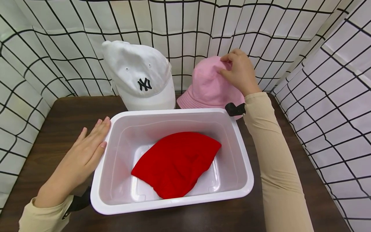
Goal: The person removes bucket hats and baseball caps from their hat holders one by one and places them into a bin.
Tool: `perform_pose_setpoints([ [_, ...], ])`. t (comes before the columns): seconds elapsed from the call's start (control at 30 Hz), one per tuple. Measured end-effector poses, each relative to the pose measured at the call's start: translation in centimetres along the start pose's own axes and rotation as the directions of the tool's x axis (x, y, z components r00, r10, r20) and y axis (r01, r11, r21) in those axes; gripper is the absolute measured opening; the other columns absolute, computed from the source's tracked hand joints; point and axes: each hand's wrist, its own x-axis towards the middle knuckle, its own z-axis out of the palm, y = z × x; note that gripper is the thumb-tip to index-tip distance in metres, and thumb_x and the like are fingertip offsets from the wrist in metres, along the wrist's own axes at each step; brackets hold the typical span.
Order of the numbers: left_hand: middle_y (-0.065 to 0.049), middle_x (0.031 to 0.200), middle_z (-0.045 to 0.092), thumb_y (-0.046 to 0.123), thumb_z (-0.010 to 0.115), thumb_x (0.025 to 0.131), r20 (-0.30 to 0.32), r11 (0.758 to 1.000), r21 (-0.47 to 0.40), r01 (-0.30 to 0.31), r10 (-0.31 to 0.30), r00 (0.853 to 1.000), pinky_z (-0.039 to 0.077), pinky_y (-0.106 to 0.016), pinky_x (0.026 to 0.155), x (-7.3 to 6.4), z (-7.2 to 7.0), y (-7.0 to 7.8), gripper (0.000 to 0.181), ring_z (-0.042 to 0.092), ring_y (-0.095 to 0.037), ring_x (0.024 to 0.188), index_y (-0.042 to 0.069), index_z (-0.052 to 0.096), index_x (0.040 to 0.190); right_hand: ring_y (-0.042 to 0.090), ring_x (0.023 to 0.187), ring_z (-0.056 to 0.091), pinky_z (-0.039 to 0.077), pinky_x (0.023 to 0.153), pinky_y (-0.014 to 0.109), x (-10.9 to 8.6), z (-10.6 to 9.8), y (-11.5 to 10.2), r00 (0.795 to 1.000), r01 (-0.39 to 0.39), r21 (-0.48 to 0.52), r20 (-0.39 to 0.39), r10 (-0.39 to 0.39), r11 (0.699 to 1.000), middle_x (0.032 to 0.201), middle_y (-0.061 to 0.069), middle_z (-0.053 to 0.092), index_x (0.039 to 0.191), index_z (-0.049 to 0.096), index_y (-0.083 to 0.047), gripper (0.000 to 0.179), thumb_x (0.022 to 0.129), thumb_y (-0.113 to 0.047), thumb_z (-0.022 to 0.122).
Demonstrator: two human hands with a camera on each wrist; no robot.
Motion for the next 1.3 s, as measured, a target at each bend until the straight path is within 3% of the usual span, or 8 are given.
perform_pose_setpoints([
  [0.53,-0.012,0.152,0.026,0.019,0.043,0.098,-0.013,1.000,-0.004,0.001,-0.001,1.000,0.009,-0.054,0.112,-0.1,-0.1,-0.2,0.054,0.025,-0.029,0.139,0.003,0.027,0.148,0.029,0.094,0.052,0.037,0.082,0.038,0.5,0.9,-0.3,0.996,-0.026,0.004,-0.091,0.027,1.000,0.104,0.017,0.060,0.104,0.068,0.004,0.025,0.082,-0.008,0.070],
  [0.8,-0.013,0.152,0.027,0.018,0.043,0.098,-0.011,1.000,-0.006,-0.001,0.001,1.000,0.009,-0.054,0.112,-0.1,-0.1,-0.1,0.054,0.025,-0.029,0.140,0.002,0.027,0.148,0.025,0.086,0.051,0.034,0.075,0.030,0.8,1.2,-0.2,0.987,-0.039,-0.009,-0.153,0.037,0.999,0.096,0.015,0.062,0.098,0.071,0.003,0.020,0.083,-0.009,0.068],
  [1.3,-0.012,0.153,0.026,0.019,0.043,0.098,-0.001,1.000,-0.012,-0.005,0.004,1.000,0.008,-0.053,0.112,0.0,0.0,0.0,0.055,0.023,-0.028,0.140,0.003,0.026,0.148,-0.002,0.072,0.041,0.032,0.069,0.016,0.9,1.2,0.0,0.971,-0.079,0.065,-0.222,0.092,0.995,0.079,-0.004,0.055,0.089,0.073,0.001,0.016,0.082,-0.014,0.074],
])
